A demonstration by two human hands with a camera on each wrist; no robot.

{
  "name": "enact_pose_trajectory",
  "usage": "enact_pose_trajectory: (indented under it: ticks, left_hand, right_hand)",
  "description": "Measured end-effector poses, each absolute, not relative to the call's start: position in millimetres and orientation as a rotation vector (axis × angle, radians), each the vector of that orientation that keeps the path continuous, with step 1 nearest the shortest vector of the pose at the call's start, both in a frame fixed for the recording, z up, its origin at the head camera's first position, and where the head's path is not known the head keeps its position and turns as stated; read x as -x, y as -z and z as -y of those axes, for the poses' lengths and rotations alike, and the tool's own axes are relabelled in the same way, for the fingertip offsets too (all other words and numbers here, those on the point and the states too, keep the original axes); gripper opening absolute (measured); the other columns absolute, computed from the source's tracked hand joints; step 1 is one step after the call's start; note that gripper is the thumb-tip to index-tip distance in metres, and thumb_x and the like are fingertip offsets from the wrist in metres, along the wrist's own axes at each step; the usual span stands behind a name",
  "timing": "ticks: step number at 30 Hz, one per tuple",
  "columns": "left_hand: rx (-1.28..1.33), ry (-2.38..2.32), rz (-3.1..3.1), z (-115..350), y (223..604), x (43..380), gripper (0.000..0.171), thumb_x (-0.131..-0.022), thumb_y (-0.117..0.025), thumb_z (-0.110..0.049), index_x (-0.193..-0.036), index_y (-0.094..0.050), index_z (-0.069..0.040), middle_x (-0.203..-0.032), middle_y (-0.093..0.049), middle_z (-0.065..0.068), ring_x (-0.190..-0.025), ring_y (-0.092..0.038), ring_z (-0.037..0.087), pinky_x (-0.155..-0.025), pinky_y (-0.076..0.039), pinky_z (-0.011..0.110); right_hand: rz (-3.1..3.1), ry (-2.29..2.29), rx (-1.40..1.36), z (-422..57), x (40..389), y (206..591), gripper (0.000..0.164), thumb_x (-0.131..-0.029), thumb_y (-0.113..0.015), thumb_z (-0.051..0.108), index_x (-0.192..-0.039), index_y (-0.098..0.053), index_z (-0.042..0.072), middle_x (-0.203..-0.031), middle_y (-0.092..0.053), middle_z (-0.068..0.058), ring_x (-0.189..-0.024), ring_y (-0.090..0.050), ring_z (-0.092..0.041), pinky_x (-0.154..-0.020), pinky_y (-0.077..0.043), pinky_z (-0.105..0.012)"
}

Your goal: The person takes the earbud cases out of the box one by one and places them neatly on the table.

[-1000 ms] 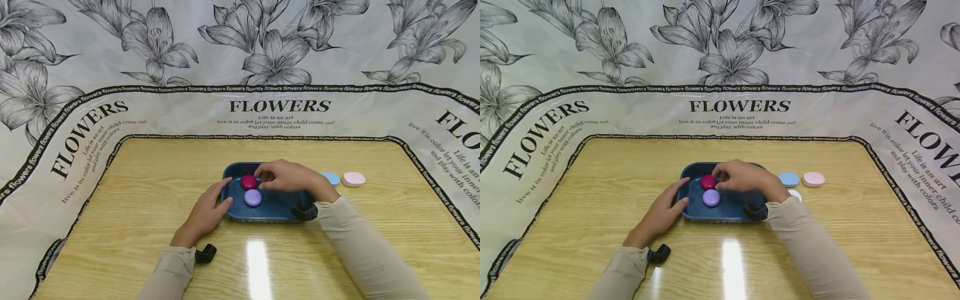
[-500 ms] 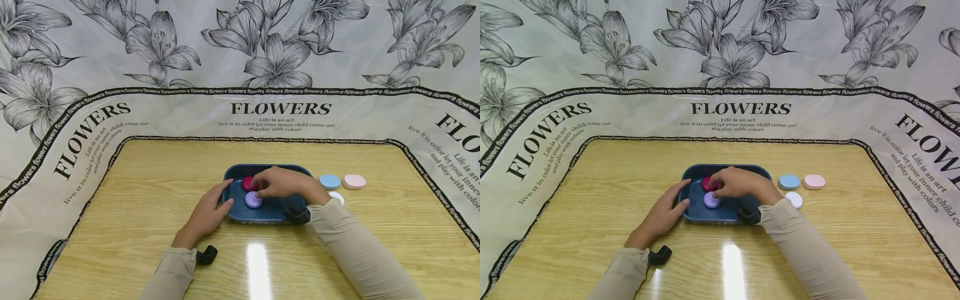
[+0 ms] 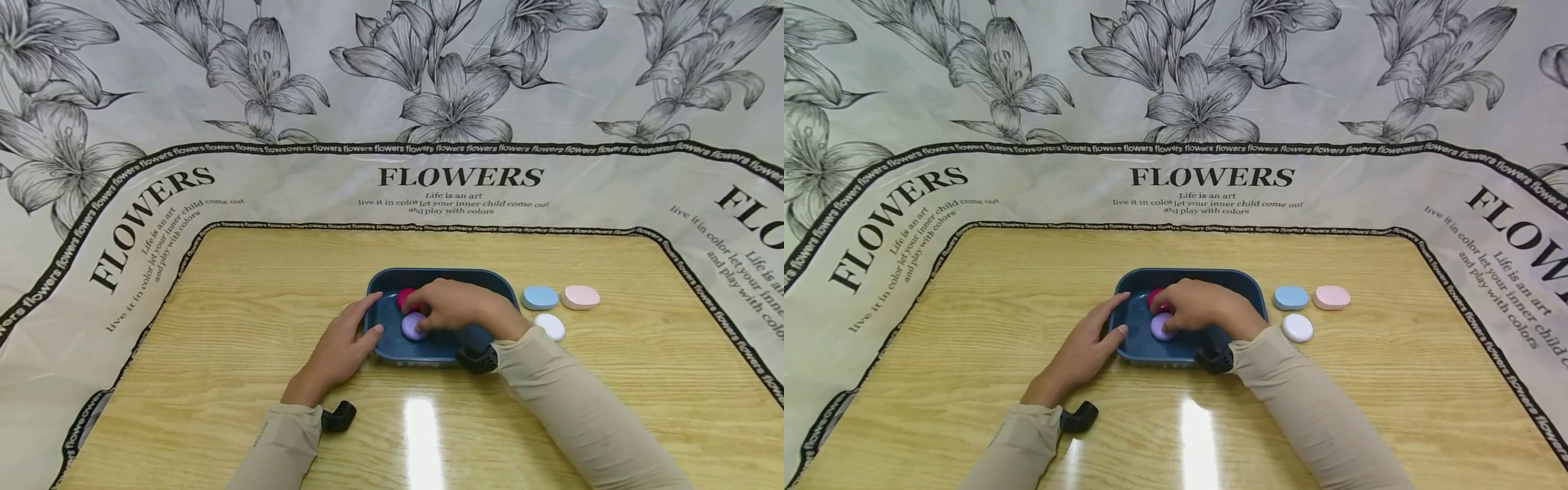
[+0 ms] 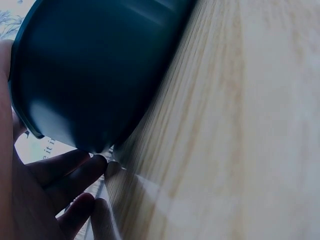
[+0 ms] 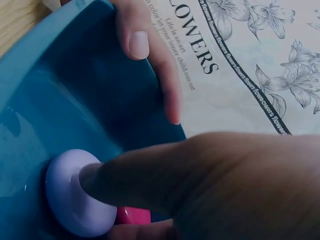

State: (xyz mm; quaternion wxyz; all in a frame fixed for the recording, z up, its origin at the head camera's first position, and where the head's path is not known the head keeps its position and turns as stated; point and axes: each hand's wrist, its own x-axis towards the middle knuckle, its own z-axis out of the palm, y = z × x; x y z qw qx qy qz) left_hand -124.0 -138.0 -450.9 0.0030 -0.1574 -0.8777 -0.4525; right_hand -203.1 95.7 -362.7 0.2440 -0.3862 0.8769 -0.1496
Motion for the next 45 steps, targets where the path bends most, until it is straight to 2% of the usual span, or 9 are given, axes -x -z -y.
enact_pose_trajectory:
  ticks: [8,18,25,35,41,45]
  left_hand:
    - [0.491,1.416,2.749,138,451,124,0.055,-0.102,-0.053,-0.038,-0.155,-0.037,-0.034,-0.151,-0.042,-0.008,-0.14,-0.037,0.014,-0.114,-0.033,0.044]
    - [0.494,1.42,2.74,137,452,124,0.055,-0.102,-0.053,-0.037,-0.155,-0.038,-0.031,-0.151,-0.043,-0.006,-0.14,-0.039,0.015,-0.114,-0.033,0.044]
    - [0.506,1.418,2.732,138,453,125,0.055,-0.102,-0.053,-0.037,-0.155,-0.039,-0.03,-0.151,-0.043,-0.006,-0.14,-0.039,0.015,-0.113,-0.034,0.044]
    - [0.487,1.426,2.728,138,452,124,0.055,-0.102,-0.053,-0.039,-0.155,-0.039,-0.031,-0.15,-0.044,-0.006,-0.139,-0.04,0.017,-0.113,-0.034,0.046]
    - [0.486,1.424,2.734,138,452,123,0.055,-0.102,-0.052,-0.04,-0.155,-0.039,-0.031,-0.151,-0.044,-0.005,-0.139,-0.04,0.017,-0.113,-0.034,0.047]
    - [0.498,1.432,2.732,138,451,123,0.055,-0.102,-0.052,-0.039,-0.155,-0.039,-0.03,-0.151,-0.044,-0.005,-0.139,-0.04,0.017,-0.113,-0.034,0.046]
  right_hand:
    - [-2.465,0.299,1.013,-88,199,365,0.03,-0.089,-0.076,0.022,-0.119,-0.072,0.018,-0.095,-0.065,0.006,-0.08,-0.057,-0.013,-0.077,-0.05,-0.034]
    - [-2.495,0.234,0.99,-85,197,369,0.033,-0.088,-0.078,0.024,-0.12,-0.071,0.018,-0.106,-0.067,0.004,-0.084,-0.058,-0.013,-0.083,-0.051,-0.036]
    - [-2.506,0.222,1.063,-84,193,367,0.023,-0.086,-0.08,0.022,-0.106,-0.069,0.021,-0.098,-0.061,0.003,-0.085,-0.056,-0.015,-0.08,-0.05,-0.037]
    - [-2.521,0.259,1.093,-81,190,366,0.024,-0.083,-0.082,0.019,-0.098,-0.063,0.022,-0.095,-0.057,0.002,-0.085,-0.053,-0.016,-0.076,-0.048,-0.035]
    - [-2.504,0.284,1.069,-79,188,367,0.025,-0.084,-0.081,0.017,-0.1,-0.062,0.019,-0.097,-0.056,0.001,-0.087,-0.053,-0.016,-0.077,-0.048,-0.035]
    - [-2.482,0.317,1.047,-79,187,368,0.026,-0.086,-0.08,0.017,-0.104,-0.062,0.018,-0.094,-0.06,0.003,-0.082,-0.056,-0.014,-0.074,-0.049,-0.033]
